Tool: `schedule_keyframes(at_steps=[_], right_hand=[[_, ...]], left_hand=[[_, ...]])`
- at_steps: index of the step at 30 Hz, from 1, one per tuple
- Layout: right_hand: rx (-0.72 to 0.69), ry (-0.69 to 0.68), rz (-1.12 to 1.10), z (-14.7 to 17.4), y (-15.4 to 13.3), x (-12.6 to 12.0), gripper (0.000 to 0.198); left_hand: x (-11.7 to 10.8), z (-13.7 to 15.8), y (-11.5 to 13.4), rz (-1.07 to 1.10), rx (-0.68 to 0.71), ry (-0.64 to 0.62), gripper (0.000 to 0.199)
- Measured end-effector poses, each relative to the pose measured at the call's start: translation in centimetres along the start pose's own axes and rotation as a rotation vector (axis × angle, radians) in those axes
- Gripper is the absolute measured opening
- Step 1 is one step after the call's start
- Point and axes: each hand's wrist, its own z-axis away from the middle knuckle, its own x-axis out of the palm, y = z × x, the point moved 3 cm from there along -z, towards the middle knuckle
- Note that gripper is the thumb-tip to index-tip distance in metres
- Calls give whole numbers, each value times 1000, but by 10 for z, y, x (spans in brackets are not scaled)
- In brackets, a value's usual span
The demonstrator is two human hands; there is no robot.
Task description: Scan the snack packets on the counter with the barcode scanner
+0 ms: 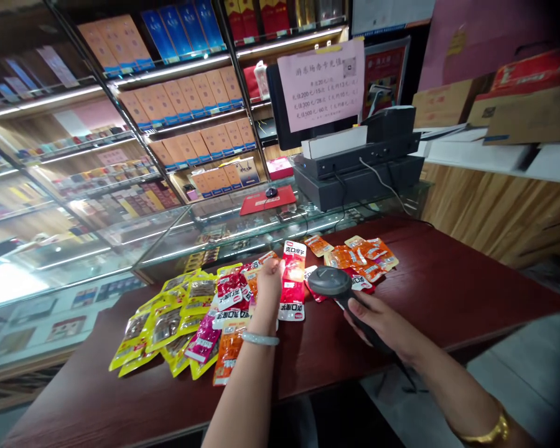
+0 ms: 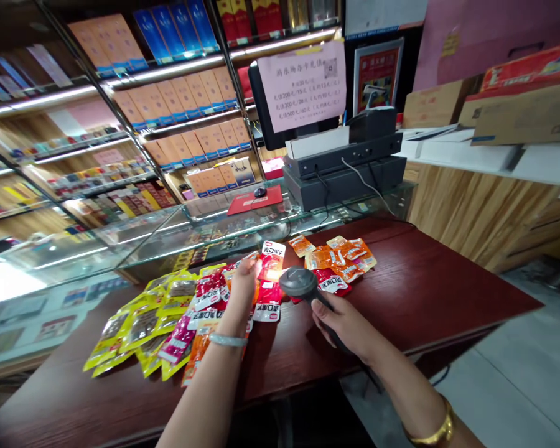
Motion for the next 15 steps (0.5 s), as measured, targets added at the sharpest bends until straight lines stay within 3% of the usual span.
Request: schedule_keyframes(at_steps=[3,6,9,11,13,15], right_hand=[[2,-24,-7,1,1,6,49],[14,-14,-14,4,3,4,47],[31,31,-49,10,7,-7,44],[34,70,-69,13,10,-16,43],[35,109,-79,15,14,-24,43],[33,137,-83,17,17,-29,43]], left_hand=[[-8,-1,-4,31,-2,-15,25],[-27,-2,-5,-112,-50,45,24],[-56,0,9,-466,6,309,25],[-62,4,22,-652,83,434,34],[-49,9,31,-744,147,340,40],[-20,15,34,-814,180,110,44]])
